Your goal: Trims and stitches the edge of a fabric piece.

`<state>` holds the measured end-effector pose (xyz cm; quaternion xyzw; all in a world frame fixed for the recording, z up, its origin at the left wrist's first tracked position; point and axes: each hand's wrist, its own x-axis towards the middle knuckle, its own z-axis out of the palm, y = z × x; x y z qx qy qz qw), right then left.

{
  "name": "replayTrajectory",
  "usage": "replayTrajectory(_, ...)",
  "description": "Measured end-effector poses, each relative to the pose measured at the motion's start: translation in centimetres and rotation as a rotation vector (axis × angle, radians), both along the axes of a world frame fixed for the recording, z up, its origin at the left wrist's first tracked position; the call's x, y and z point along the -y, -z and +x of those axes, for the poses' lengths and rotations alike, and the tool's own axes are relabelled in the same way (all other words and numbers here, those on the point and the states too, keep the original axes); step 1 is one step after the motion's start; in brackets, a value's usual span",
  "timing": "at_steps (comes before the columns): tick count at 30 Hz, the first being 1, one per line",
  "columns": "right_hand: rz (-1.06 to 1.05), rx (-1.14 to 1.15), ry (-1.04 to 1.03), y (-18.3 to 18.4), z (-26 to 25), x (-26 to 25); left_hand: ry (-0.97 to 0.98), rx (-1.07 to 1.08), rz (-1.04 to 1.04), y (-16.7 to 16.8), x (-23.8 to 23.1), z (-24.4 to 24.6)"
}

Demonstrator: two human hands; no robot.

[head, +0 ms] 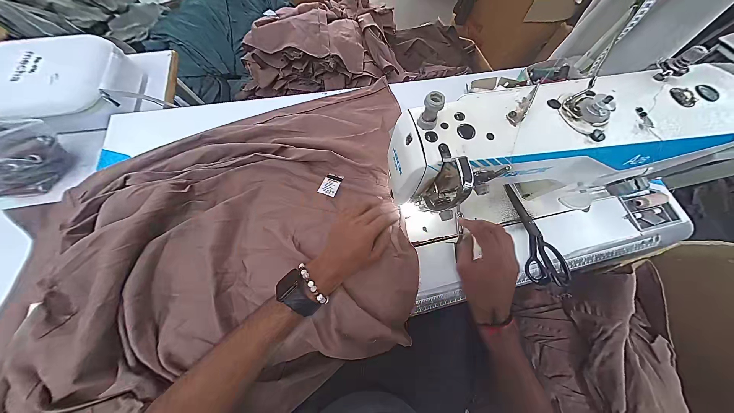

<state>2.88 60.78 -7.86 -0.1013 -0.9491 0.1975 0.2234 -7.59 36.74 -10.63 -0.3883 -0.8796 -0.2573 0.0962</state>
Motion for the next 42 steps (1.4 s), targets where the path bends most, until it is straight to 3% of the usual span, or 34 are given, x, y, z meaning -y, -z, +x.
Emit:
replayTrajectory(4,0.017,0.169,-0.159,0.3,-1.1,-1.9,0.096,-0.036,-0.086,0.6,1.3,-0.1)
replayTrajectory(11,0.088,-0.092,-0.188,2.6,-2.5,5.8,0.091,-0.003,-0.069,0.6,1.3,-0.6)
replayTrajectory(15,0.130,-0.057,-0.328,2.9,-0.8,6.7,0.139,-0.030,-0.091,0.4,1.7,-1.6)
replayTrajectory(20,0.215,-0.062,-0.193,3.4,-0.1,7.2,0.293,-0.116,-0.120,-0.1,2.4,-3.8)
replayTrajectory(23,0.231,-0.095,-0.106,3.3,-0.1,7.4,0.280,-0.150,-0.144,-0.2,2.1,-3.6)
replayTrajectory(29,0.020,0.102,-0.003,2.0,-2.3,6.4,-0.029,-0.045,-0.231,0.4,-0.2,1.7)
replayTrajectory(33,-0.155,0.285,-0.057,-1.1,-4.0,7.6,-0.034,-0.045,-0.143,0.3,0.0,2.3)
replayTrajectory(40,-0.729,0.338,-0.033,-0.4,7.5,12.2,-0.031,-0.009,-0.226,0.4,0.5,2.9)
replayTrajectory(42,-0.853,0.210,0.004,-0.8,8.7,12.8,-0.036,-0.040,-0.204,0.4,0.3,2.7)
